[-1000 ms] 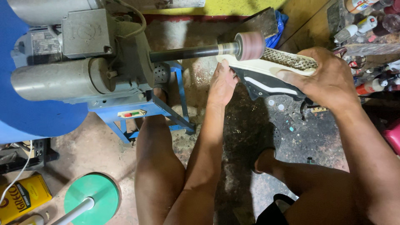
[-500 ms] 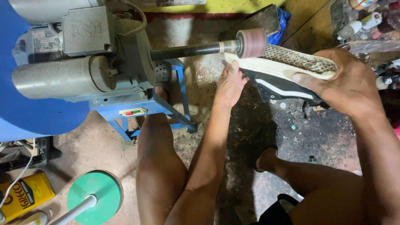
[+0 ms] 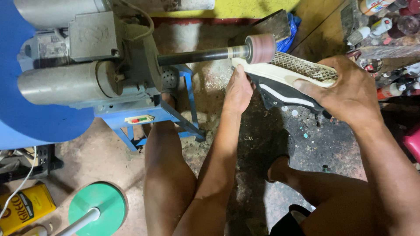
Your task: The person holds a shoe sole against a rotating grinding wheel and repeatedly moves it along the edge and bottom surface. The person rotates the sole to grind different areas and briefly inspects the surface during the process.
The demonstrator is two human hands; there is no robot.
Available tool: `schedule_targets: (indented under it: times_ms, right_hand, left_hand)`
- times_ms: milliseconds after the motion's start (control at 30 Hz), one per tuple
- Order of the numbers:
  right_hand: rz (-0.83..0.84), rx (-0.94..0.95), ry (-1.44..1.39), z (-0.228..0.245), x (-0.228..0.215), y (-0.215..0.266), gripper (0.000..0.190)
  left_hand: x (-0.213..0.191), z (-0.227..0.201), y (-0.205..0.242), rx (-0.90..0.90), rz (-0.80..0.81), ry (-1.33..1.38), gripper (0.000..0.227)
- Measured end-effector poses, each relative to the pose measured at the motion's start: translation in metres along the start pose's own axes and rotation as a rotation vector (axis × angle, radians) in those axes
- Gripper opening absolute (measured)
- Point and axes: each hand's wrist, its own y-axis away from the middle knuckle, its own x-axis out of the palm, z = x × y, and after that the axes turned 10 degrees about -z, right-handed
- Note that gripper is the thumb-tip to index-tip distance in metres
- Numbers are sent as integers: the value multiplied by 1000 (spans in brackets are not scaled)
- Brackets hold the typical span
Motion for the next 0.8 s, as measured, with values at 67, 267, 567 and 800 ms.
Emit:
schedule_targets:
  times_ms: [67, 267, 567, 800]
  right_hand:
    - [28, -2, -22, -2, -5, -2, 72]
    - [128, 131, 13, -4, -15, 2, 76]
    - [288, 383, 98, -13, -28, 3, 70]
    - [283, 396, -5, -27, -33, 8, 72]
  left_hand:
    - [3, -2, 5, -11, 19, -4, 54]
    - [16, -4, 15, 8, 69, -72, 50]
    - [32, 7, 26, 15, 43, -99, 49]
    - [32, 16, 26, 22, 34, -147, 57]
